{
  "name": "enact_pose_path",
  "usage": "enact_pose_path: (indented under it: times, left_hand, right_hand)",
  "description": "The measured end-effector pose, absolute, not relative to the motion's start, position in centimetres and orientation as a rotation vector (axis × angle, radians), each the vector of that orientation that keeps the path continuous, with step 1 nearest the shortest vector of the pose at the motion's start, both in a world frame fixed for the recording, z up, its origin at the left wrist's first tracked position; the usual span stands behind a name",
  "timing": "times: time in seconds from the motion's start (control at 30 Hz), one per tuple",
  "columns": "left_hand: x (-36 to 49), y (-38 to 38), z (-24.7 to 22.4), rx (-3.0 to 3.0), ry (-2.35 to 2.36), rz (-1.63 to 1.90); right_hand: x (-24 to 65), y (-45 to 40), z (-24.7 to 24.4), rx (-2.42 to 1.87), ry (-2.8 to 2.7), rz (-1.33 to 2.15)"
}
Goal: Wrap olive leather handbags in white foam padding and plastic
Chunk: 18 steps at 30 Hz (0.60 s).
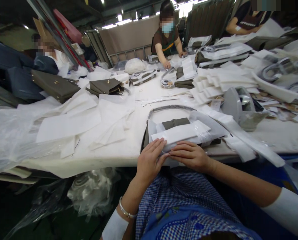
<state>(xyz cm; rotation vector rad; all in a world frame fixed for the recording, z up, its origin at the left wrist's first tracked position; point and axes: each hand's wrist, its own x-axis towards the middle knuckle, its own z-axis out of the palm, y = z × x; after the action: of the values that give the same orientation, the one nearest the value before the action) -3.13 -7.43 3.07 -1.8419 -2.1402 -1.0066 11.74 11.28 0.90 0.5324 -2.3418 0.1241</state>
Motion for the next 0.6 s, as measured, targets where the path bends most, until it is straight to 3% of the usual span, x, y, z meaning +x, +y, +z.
enact_pose_path:
  times: [0.2, 0.4, 0.6]
  left_hand:
    - [-2.9, -6.6, 0.8, -1.738, -2.019, -0.960]
    - [-3.1, -6.8, 0.6, -1.754, -2.016, -0.987]
    - [-3.1, -6.8, 0.3, -1.764, -1.995, -0.939]
  right_hand:
    - [13.8, 11.2, 1.4, 0.573, -2.406, 0.045]
    - [16.2, 11.8, -1.6, 0.520, -2.548, -0.124]
    - [14.0, 11.3, -2.8, 0.483, -2.456, -0.064]
